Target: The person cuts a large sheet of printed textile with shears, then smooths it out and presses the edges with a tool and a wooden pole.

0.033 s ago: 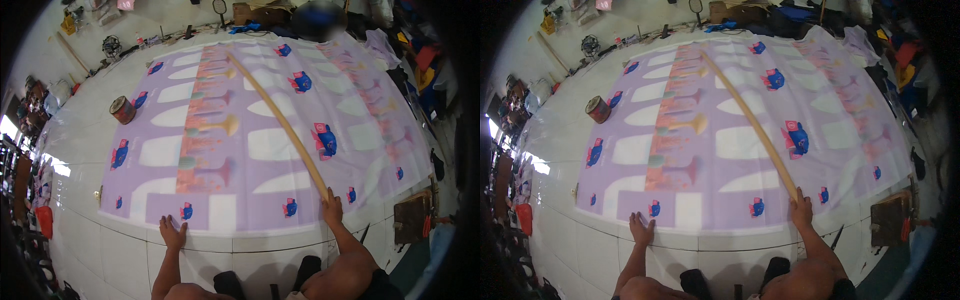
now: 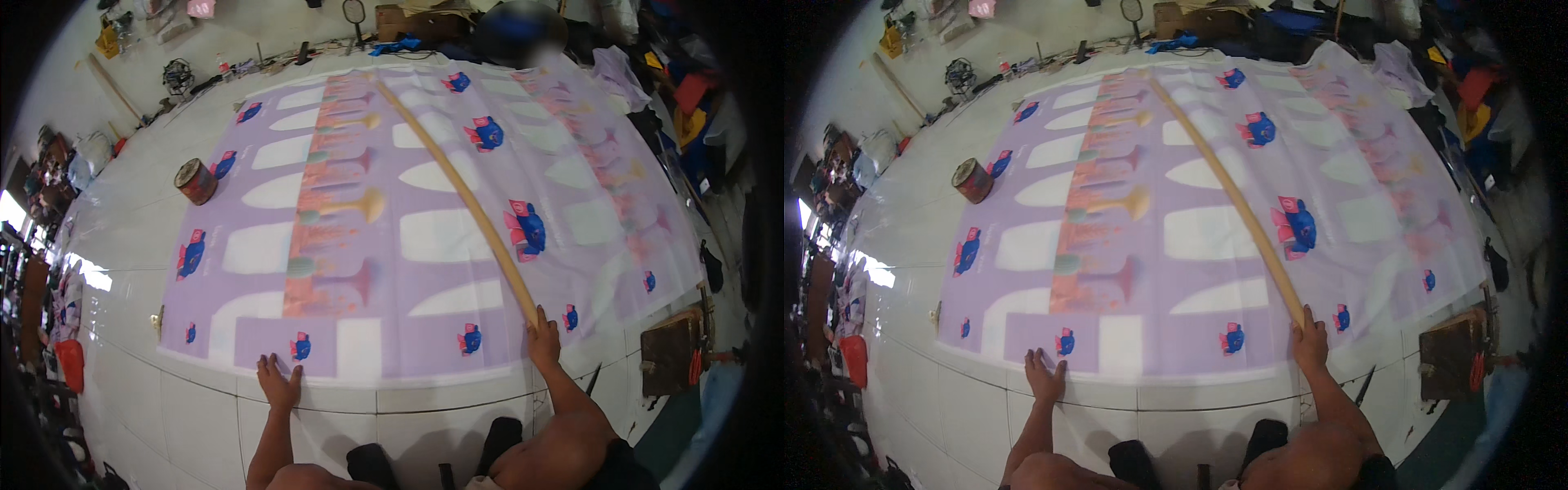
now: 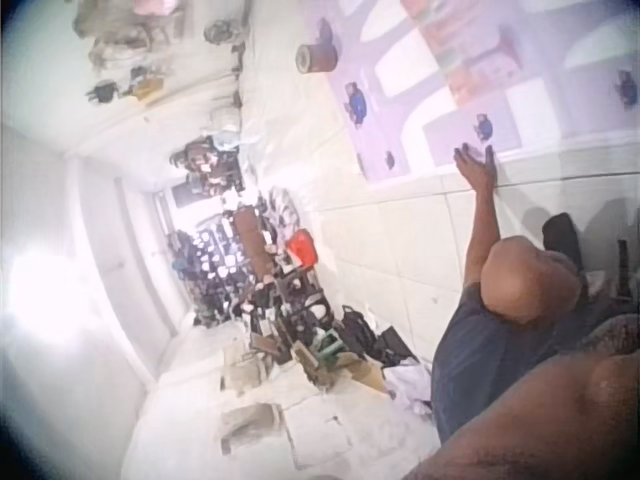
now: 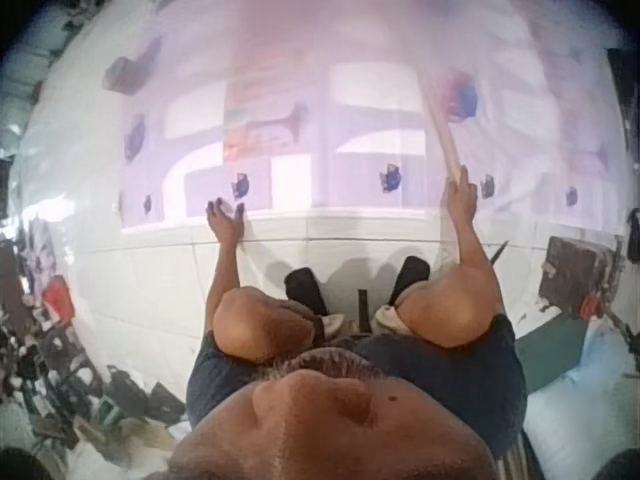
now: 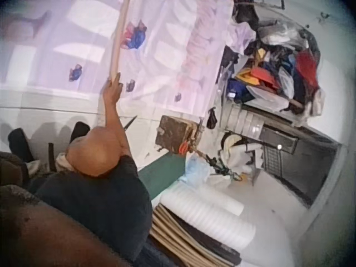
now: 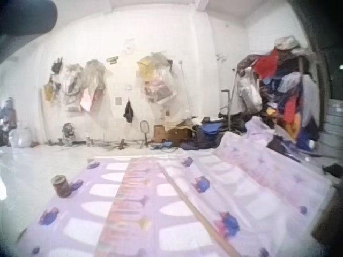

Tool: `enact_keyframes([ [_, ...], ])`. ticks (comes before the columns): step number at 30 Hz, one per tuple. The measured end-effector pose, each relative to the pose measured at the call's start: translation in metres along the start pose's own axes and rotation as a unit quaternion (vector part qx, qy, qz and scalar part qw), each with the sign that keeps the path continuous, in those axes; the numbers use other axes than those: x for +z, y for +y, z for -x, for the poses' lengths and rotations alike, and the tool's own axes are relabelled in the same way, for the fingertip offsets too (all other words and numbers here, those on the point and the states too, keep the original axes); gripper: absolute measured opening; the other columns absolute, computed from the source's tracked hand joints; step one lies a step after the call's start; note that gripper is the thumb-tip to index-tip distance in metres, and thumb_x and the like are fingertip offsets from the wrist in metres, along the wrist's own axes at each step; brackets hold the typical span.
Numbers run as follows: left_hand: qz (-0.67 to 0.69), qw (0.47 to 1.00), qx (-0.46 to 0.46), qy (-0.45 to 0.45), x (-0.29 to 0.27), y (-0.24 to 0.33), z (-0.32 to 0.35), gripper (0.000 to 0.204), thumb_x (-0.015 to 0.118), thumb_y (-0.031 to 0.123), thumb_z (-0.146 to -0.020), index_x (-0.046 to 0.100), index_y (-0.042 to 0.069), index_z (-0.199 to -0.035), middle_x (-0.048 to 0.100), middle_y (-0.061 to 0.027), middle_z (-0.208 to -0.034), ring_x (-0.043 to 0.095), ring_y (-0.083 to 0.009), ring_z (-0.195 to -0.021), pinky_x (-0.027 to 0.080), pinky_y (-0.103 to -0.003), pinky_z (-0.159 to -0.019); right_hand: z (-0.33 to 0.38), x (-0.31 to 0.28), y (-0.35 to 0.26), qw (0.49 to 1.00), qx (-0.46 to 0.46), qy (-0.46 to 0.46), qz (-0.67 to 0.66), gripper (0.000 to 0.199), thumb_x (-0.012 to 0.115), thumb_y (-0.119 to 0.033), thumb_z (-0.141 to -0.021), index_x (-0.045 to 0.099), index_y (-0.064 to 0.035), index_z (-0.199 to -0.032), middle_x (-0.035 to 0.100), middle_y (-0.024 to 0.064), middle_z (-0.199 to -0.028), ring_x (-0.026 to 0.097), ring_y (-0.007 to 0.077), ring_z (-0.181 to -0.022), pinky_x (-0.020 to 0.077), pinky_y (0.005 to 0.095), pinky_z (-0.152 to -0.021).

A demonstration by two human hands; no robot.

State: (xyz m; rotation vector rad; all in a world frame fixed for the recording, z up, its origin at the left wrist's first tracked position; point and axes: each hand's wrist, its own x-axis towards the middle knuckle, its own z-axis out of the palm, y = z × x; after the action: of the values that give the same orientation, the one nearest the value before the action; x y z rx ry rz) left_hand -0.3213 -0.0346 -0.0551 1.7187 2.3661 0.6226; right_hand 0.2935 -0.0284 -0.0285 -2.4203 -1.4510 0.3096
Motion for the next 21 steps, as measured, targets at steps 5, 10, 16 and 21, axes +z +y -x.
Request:
enact_keyframes([
  [5, -0.039, 0.999, -0.026, 0.013, -0.005, 0.005, 0.016, 0.069, 0.074, 0.031, -0.083, 0.047, -0.003, -0.136, 0.035, -0.0295, -0.148, 0.032, -0.0462, -0.138, 0.024, -0.054, -0.115, -0.014, -0.012, 0.048, 0.996, 0.067, 0.054, 0.018, 0.058, 0.059, -0.032, -0.096, 0.040, -0.0185, -0.149, 0.055, 0.0237, -0.107, 0.060, 0.0418, -0.095, 0.0500, 0.0500, -0.083],
  [10, -0.063, 0.992, -0.086, 0.071, -0.013, -0.003, 0.026, 0.059, 0.062, 0.032, -0.092, 0.046, -0.004, -0.137, 0.037, -0.0268, -0.147, 0.036, -0.0441, -0.133, 0.028, -0.053, -0.112, -0.040, -0.030, 0.074, 0.983, 0.183, 0.030, 0.004, 0.058, 0.056, -0.035, -0.098, 0.037, -0.0192, -0.151, 0.057, 0.0257, -0.108, 0.061, 0.0431, -0.098, 0.0501, 0.0499, -0.086],
  [16, -0.015, 0.986, -0.127, 0.106, -0.010, -0.020, 0.013, 0.065, 0.064, 0.031, -0.092, 0.040, -0.004, -0.141, 0.031, -0.0302, -0.149, 0.034, -0.0467, -0.135, 0.028, -0.053, -0.112, -0.055, -0.004, 0.075, 0.992, -0.038, 0.117, -0.021, 0.058, 0.053, -0.028, -0.099, 0.036, -0.0084, -0.150, 0.058, 0.0245, -0.108, 0.061, 0.0416, -0.098, 0.0499, 0.0496, -0.086],
  [21, -0.076, 0.988, -0.119, 0.069, -0.003, -0.017, 0.009, 0.069, 0.065, 0.034, -0.091, 0.039, -0.002, -0.143, 0.030, -0.0285, -0.151, 0.031, -0.0462, -0.138, 0.024, -0.056, -0.115, -0.057, 0.002, -0.047, 0.988, -0.131, 0.014, -0.078, 0.056, 0.053, -0.025, -0.098, 0.036, -0.0158, -0.151, 0.058, 0.0232, -0.107, 0.061, 0.0412, -0.096, 0.0498, 0.0501, -0.084],
])
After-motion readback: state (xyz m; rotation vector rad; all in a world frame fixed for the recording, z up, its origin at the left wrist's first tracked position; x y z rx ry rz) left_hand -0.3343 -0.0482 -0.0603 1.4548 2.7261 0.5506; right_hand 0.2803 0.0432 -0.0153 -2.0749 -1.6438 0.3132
